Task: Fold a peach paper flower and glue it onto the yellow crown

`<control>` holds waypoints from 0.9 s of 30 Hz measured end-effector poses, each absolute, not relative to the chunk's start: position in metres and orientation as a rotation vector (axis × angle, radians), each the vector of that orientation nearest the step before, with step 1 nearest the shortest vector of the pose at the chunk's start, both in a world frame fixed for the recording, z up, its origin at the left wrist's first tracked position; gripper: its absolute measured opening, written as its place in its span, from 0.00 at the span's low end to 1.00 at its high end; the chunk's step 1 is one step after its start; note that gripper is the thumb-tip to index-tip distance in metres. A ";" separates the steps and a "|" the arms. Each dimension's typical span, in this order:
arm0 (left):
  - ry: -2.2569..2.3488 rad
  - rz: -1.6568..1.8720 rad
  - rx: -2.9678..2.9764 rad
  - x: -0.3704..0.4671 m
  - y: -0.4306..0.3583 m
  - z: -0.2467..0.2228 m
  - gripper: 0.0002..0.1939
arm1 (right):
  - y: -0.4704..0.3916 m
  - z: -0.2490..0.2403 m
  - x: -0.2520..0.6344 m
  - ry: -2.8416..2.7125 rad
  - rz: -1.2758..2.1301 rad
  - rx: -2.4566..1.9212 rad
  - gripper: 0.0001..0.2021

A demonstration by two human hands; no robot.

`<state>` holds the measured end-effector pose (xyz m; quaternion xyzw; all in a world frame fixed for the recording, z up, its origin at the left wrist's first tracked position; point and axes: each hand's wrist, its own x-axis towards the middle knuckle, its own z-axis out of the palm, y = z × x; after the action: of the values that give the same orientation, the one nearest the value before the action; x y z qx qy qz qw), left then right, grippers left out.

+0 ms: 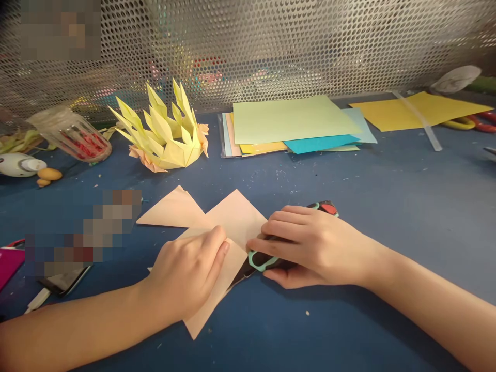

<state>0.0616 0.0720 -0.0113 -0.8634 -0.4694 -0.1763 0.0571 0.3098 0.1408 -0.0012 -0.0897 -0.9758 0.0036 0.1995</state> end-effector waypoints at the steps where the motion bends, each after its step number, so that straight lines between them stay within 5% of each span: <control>1: -1.425 -0.529 -2.609 0.062 0.072 -0.011 0.12 | 0.140 -0.001 0.309 -2.727 0.003 -0.253 0.13; 27: -1.447 -0.496 -2.647 0.060 0.073 -0.011 0.11 | 0.127 0.001 0.302 -2.717 -0.093 -0.226 0.13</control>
<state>0.0604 0.0735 -0.0108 -0.8651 -0.4729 -0.1621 0.0421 0.3019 0.1269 0.0012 -0.0810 -0.9747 -0.0332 0.2055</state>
